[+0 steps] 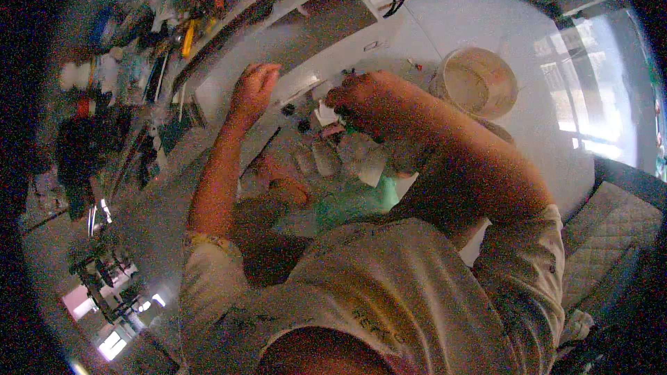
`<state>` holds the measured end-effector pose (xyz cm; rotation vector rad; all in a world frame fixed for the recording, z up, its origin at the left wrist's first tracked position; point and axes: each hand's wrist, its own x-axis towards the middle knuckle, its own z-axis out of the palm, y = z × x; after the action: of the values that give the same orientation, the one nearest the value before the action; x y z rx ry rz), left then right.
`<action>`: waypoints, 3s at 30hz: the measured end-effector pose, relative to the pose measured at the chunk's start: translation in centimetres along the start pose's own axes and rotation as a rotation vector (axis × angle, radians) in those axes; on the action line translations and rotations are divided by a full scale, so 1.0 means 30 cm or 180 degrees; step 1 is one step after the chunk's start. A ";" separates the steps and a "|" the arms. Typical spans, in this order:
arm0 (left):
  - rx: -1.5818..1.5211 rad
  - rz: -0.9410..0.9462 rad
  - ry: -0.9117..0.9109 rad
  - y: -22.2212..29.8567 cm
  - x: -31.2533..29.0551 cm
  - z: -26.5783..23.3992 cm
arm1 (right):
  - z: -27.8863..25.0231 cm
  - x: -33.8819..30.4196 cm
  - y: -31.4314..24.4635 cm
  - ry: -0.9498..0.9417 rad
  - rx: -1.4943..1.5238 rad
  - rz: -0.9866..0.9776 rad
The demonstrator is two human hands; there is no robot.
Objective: The person wipes the inside of a white drawer with a green cloth while handling various items including papers, a black strap, and a wrench.
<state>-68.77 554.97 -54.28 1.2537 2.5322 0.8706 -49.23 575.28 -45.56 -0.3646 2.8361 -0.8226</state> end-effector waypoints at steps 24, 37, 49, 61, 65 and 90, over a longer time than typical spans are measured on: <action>-0.1534 -0.0460 0.0100 -0.064 0.139 0.141 | -0.037 0.007 0.052 0.0341 -0.0358 -0.0140; -0.2081 -0.1221 -0.0042 0.129 -0.543 0.101 | -0.083 0.050 0.123 0.2017 0.1958 0.0915; -0.2665 -0.1333 0.0427 0.023 -0.413 0.314 | -0.048 0.362 0.425 0.2453 0.2202 0.0851; -0.4697 -0.2831 0.2433 -0.135 -0.348 0.145 | 0.541 0.885 0.823 -0.1222 -0.1642 0.1011; -0.4919 -0.2696 0.2428 -0.146 -0.337 0.167 | 0.664 1.063 0.472 -0.0545 0.0100 0.0136; -0.4736 -0.2742 0.2718 -0.248 -0.433 0.117 | 0.722 1.306 0.160 -0.0275 -0.1205 -0.0301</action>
<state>-64.16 542.89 -62.60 -0.6922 1.4390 2.4266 -82.71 557.45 -69.78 -0.5713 2.9010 -0.2685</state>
